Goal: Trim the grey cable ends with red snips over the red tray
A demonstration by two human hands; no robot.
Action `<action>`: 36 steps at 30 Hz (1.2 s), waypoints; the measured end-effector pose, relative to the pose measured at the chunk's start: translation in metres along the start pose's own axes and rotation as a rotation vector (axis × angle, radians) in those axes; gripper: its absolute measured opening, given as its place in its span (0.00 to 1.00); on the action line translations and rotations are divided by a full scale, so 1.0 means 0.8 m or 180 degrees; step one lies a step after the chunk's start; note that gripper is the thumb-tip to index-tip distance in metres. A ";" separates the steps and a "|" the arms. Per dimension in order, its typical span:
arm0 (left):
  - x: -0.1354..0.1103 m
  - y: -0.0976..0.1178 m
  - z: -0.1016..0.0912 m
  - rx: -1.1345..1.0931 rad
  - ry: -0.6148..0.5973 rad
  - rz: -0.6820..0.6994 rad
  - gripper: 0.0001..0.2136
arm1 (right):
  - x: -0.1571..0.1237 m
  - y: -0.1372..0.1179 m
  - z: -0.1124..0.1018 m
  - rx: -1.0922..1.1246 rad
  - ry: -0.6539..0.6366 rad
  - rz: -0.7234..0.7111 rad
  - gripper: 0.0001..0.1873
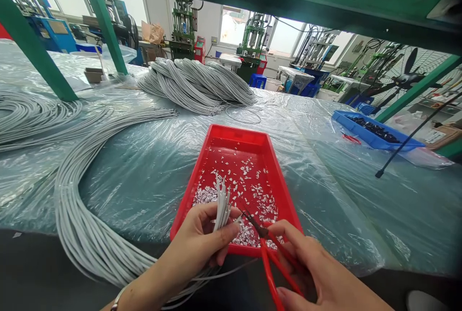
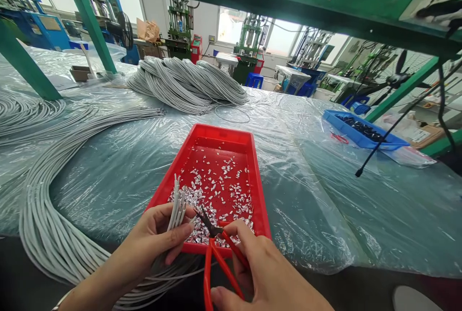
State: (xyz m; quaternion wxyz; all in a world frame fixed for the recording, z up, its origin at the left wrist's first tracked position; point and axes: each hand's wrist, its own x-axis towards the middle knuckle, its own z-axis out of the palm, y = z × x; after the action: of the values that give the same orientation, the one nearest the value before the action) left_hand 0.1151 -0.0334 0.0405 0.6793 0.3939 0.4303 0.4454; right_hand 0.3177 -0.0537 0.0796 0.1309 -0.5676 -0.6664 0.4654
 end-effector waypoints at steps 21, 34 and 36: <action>-0.003 0.001 -0.002 0.0264 -0.0133 -0.0012 0.08 | 0.006 0.007 -0.012 0.0371 -0.0639 -0.0570 0.17; -0.027 0.000 -0.007 0.0589 -0.1220 0.0069 0.06 | 0.027 0.016 -0.020 0.0062 0.0340 -0.0549 0.12; -0.031 -0.005 -0.015 0.0423 -0.0998 0.0256 0.10 | 0.035 0.019 -0.019 0.0073 0.0517 -0.0585 0.10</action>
State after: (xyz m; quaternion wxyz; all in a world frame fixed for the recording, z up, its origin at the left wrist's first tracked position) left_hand 0.0993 -0.0558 0.0387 0.6921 0.5195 0.3314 0.3758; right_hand 0.3296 -0.0232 0.0662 0.2331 -0.5385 -0.6974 0.4114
